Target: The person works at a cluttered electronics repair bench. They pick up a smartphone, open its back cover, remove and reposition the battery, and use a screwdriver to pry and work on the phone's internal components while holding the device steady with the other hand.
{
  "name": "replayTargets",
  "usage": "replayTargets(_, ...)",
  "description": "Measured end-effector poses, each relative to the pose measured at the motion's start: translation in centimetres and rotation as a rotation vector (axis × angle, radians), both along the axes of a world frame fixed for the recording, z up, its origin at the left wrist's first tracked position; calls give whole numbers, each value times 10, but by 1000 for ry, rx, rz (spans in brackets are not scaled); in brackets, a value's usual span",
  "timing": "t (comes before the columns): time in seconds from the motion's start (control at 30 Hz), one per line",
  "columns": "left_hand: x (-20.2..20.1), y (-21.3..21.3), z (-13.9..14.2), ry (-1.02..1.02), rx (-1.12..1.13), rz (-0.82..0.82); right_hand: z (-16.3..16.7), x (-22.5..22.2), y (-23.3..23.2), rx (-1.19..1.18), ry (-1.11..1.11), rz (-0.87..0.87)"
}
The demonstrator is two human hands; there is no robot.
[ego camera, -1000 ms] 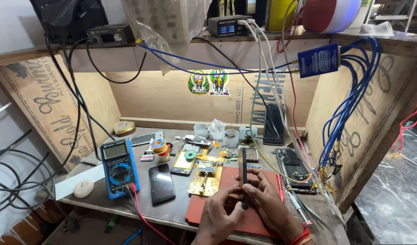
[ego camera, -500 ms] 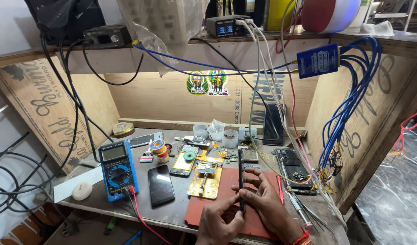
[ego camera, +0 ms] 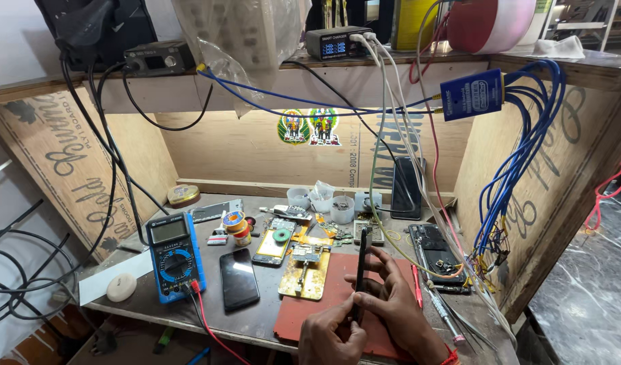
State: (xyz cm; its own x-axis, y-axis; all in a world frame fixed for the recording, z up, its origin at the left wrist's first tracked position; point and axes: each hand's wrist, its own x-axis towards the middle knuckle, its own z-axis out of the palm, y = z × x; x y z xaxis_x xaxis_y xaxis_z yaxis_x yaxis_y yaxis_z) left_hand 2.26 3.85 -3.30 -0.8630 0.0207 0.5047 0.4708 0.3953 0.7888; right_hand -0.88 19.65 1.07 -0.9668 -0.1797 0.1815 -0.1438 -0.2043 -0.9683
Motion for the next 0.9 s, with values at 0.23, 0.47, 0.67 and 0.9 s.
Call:
replayTargets(0.23, -2, 2, -11, 221, -98, 88, -1, 2, -3, 78, 81, -3)
replayTargets(0.47, -1, 1, -14, 275, -118, 62, -4, 2, -1, 138, 99, -19)
replayTargets(0.67, 2, -1, -13, 214, -115, 33, -3, 2, -1, 121, 104, -8)
replayTargets(0.9, -2, 3, -22, 305, -107, 63, -1, 4, -2, 117, 97, 2)
